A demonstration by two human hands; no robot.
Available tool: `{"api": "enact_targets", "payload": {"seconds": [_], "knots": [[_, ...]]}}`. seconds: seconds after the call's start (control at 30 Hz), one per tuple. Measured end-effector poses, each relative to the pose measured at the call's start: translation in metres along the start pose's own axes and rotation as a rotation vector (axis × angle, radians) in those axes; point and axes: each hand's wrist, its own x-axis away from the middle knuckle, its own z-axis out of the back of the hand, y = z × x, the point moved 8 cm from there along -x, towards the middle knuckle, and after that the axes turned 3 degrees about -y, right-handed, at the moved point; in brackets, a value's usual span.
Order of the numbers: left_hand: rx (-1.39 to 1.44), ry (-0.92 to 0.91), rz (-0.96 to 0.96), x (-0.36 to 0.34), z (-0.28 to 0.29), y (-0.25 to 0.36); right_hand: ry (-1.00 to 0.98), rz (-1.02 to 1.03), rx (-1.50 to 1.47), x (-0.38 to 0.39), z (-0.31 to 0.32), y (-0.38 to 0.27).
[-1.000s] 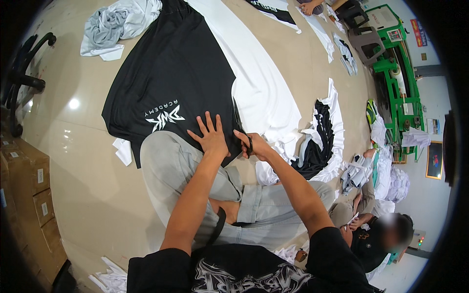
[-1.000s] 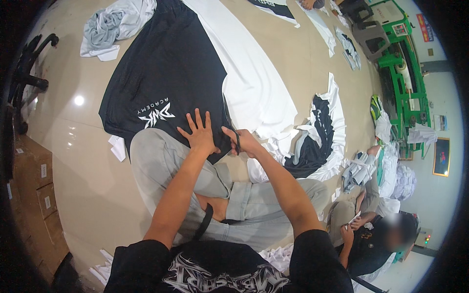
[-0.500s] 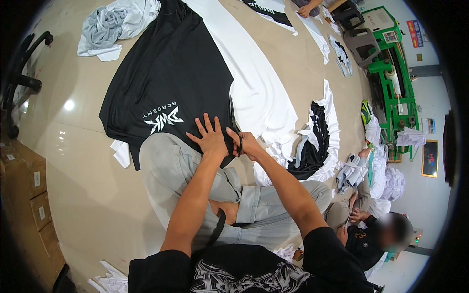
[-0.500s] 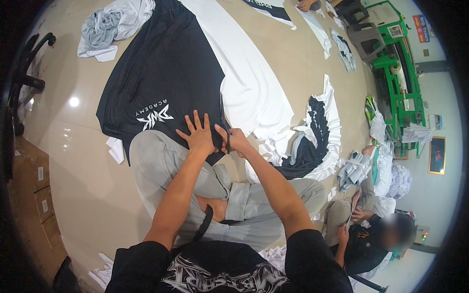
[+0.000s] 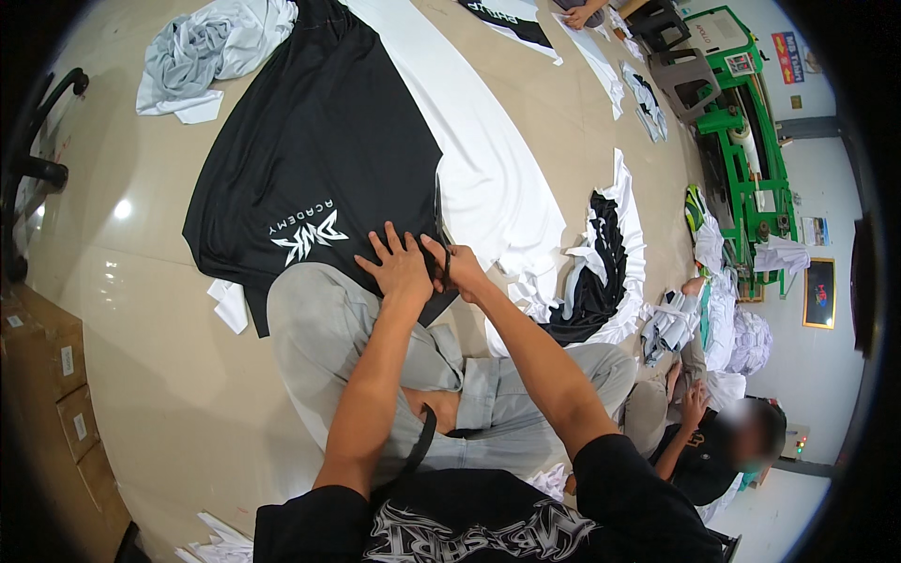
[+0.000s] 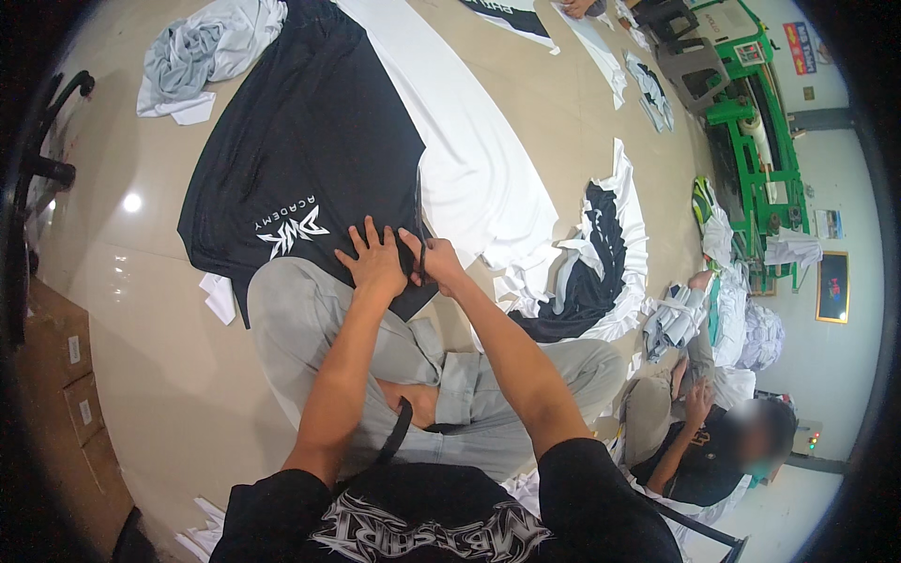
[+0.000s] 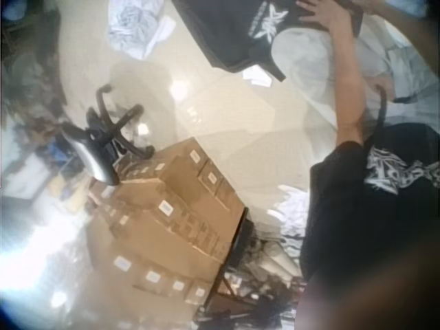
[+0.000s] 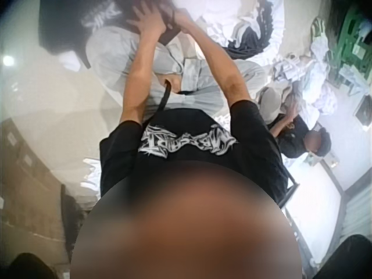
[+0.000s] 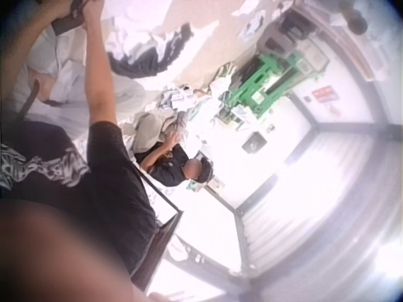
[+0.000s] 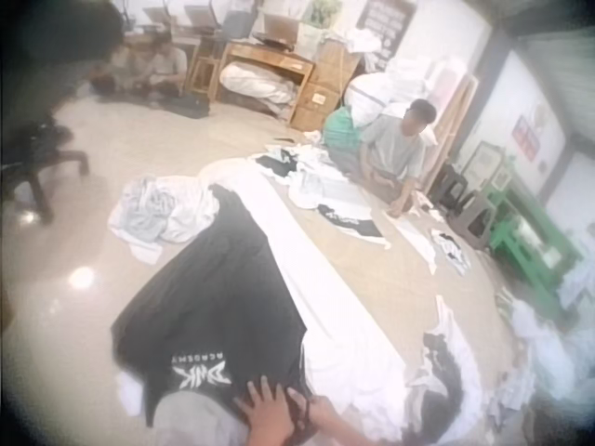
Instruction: The person sits on the floor and uses scissors to cut a black t-shirt that is laid out on top of a white sheet. They trim the edges and cut along the center of the shirt, separating it into two pieces. Other people are visible in the background working on similar tasks.
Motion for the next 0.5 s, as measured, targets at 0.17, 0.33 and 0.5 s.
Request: {"api": "enact_targets", "payload": {"seconds": [0.17,0.33,0.5], "knots": [[-0.023,0.002,0.003,-0.002,0.007,-0.008,0.044,0.033,0.045,0.000,-0.001,-0.006],[-0.022,-0.011,-0.012,-0.001,0.005,-0.010,0.059,0.018,0.029,0.004,-0.004,-0.007],[0.064,0.037,-0.036,-0.001,0.007,-0.013,0.055,0.010,-0.101,0.004,-0.017,-0.006]]}}
